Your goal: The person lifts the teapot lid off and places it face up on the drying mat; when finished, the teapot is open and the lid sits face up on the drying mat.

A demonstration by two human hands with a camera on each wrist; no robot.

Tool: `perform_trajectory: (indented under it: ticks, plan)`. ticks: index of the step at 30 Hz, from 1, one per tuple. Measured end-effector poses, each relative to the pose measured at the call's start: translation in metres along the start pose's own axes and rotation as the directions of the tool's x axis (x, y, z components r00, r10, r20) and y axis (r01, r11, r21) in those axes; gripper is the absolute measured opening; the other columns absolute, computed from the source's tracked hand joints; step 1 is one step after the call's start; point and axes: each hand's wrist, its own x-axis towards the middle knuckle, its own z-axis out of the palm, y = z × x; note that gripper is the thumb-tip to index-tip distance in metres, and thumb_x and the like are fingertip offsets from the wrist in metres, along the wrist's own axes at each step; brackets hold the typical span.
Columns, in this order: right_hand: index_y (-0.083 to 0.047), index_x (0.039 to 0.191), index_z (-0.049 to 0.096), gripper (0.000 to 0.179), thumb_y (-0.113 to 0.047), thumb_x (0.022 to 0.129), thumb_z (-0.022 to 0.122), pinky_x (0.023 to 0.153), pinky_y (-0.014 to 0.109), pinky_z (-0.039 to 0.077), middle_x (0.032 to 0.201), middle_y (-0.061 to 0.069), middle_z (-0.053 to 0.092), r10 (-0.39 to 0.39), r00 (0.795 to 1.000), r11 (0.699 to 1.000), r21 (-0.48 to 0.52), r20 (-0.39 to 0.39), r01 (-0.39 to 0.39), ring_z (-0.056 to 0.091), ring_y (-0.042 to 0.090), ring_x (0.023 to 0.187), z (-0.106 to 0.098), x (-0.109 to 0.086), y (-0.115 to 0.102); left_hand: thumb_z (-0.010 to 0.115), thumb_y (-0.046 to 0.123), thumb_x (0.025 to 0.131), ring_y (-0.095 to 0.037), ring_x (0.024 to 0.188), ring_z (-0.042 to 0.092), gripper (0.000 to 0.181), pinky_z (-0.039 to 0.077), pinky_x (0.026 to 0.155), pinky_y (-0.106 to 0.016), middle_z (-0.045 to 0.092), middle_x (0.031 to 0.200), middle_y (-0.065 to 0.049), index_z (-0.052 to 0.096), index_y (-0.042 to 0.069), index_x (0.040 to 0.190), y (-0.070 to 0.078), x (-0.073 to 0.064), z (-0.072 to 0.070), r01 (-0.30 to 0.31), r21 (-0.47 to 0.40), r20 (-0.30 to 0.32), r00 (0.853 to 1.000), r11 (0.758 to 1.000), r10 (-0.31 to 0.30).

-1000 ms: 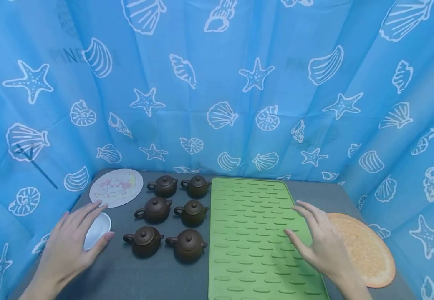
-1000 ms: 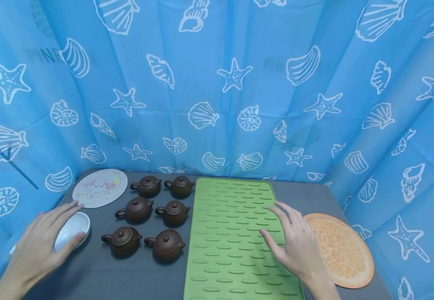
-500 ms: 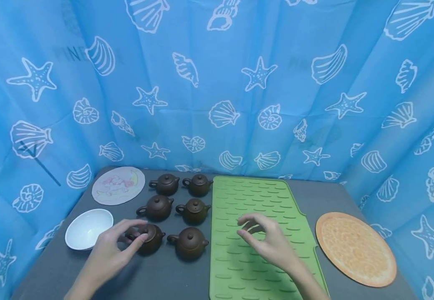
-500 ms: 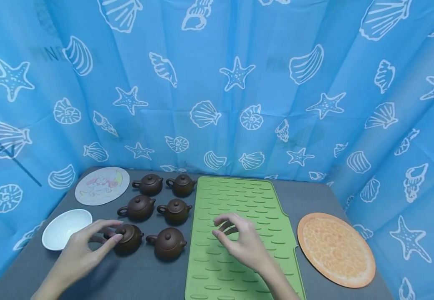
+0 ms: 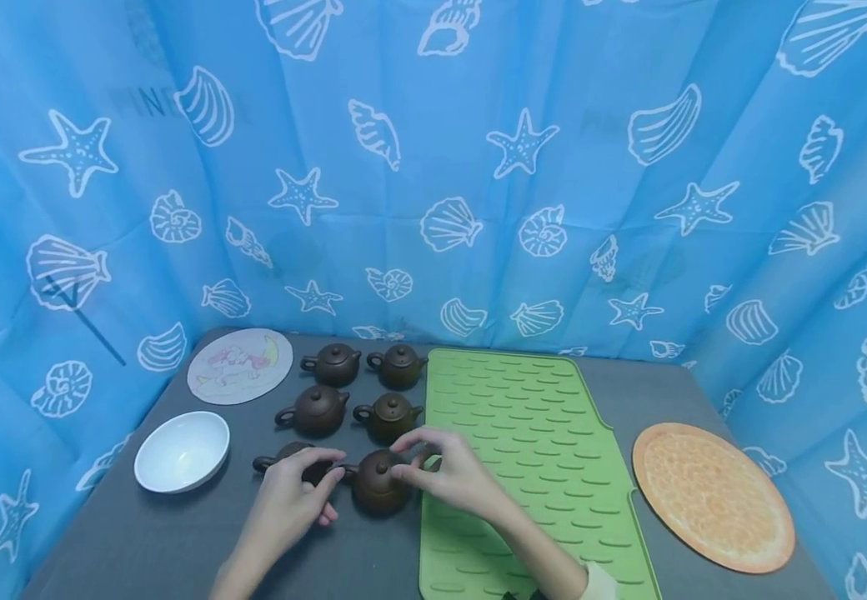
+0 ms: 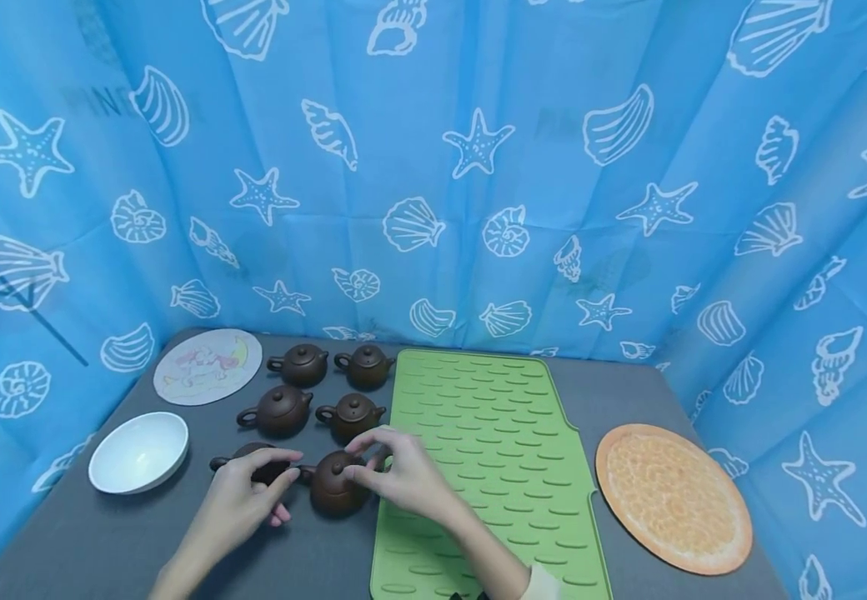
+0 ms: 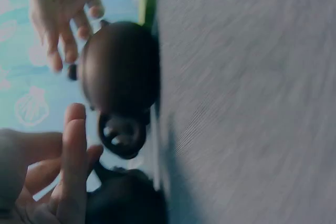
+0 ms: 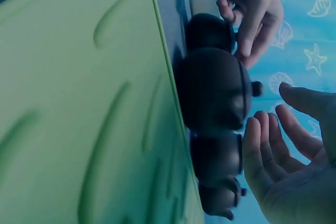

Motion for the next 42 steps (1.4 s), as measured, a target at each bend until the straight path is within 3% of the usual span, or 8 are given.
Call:
perform_trajectory:
  ticks: [6,12,21,27,34,38,42]
  plan:
    - [-0.009,0.114,0.081,0.023,-0.020,0.095,0.085,0.067,0.018,0.054,0.116,0.011,0.075,0.021,1.000,0.999,-0.050,0.018,-0.020,0.065,0.005,0.078,0.011,0.011,0.007,0.074,0.007,0.101,-0.015,0.053,0.073,0.028,0.060,0.053,-0.024,0.078,0.108,-0.012,0.076,0.009,0.130,-0.001,0.006,0.011,0.051,-0.030,0.012,0.999,0.998,-0.050]
    - [-0.011,0.111,0.082,0.021,-0.021,0.094,0.087,0.069,0.017,0.053,0.112,0.011,0.074,-0.006,1.000,0.999,-0.047,0.014,0.007,0.061,0.004,0.077,0.014,0.014,0.012,0.073,0.005,0.102,-0.015,0.056,0.074,0.024,0.060,0.052,-0.024,0.077,0.125,-0.015,0.078,0.007,0.125,0.000,0.009,0.012,0.059,-0.037,0.026,0.998,0.998,-0.058]
    - [-0.010,0.108,0.081,0.017,-0.019,0.094,0.086,0.075,0.018,0.055,0.115,0.011,0.069,-0.032,0.999,0.998,-0.046,-0.015,0.031,0.063,0.013,0.086,0.014,0.013,0.009,0.073,0.005,0.102,-0.013,0.058,0.074,0.023,0.060,0.053,-0.023,0.078,0.123,-0.014,0.078,0.008,0.124,0.002,0.010,0.012,0.072,-0.009,0.029,0.997,0.997,-0.072]
    - [-0.012,0.116,0.077,0.020,-0.022,0.099,0.080,0.078,0.023,0.060,0.125,0.011,0.072,-0.068,0.998,0.998,0.008,0.000,0.068,0.068,0.012,0.091,0.004,0.006,0.001,0.074,0.005,0.101,-0.013,0.058,0.074,0.022,0.061,0.054,-0.023,0.078,0.118,-0.013,0.079,0.008,0.123,0.001,0.011,0.012,0.074,-0.017,0.024,0.997,0.997,-0.074]
    - [-0.008,0.123,0.070,0.020,-0.017,0.105,0.072,0.053,0.031,0.057,0.126,0.018,0.073,-0.032,0.999,0.996,0.078,0.002,0.032,0.066,0.004,0.071,-0.017,-0.005,0.000,0.073,0.005,0.102,-0.014,0.057,0.074,0.020,0.060,0.052,-0.024,0.077,0.107,-0.011,0.079,0.008,0.121,0.000,0.010,0.014,0.066,-0.025,0.024,0.998,0.998,-0.066]
    - [-0.001,0.130,0.064,0.025,-0.012,0.107,0.067,0.057,0.038,0.063,0.132,0.026,0.066,-0.046,0.999,0.992,0.113,-0.001,0.046,0.072,0.008,0.076,-0.027,-0.011,0.003,0.073,0.005,0.102,-0.014,0.058,0.074,0.021,0.060,0.052,-0.024,0.077,0.107,-0.010,0.079,0.009,0.122,0.000,0.010,0.013,0.069,-0.022,0.025,0.997,0.997,-0.069]
    - [0.000,0.149,0.054,0.041,-0.007,0.109,0.062,0.072,0.048,0.068,0.141,0.033,0.060,-0.072,0.997,0.983,0.171,0.018,0.068,0.078,0.020,0.084,-0.037,-0.015,0.007,0.073,0.005,0.102,-0.014,0.058,0.074,0.021,0.060,0.052,-0.024,0.078,0.107,-0.010,0.079,0.009,0.121,0.000,0.009,0.013,0.067,-0.022,0.024,0.997,0.997,-0.067]
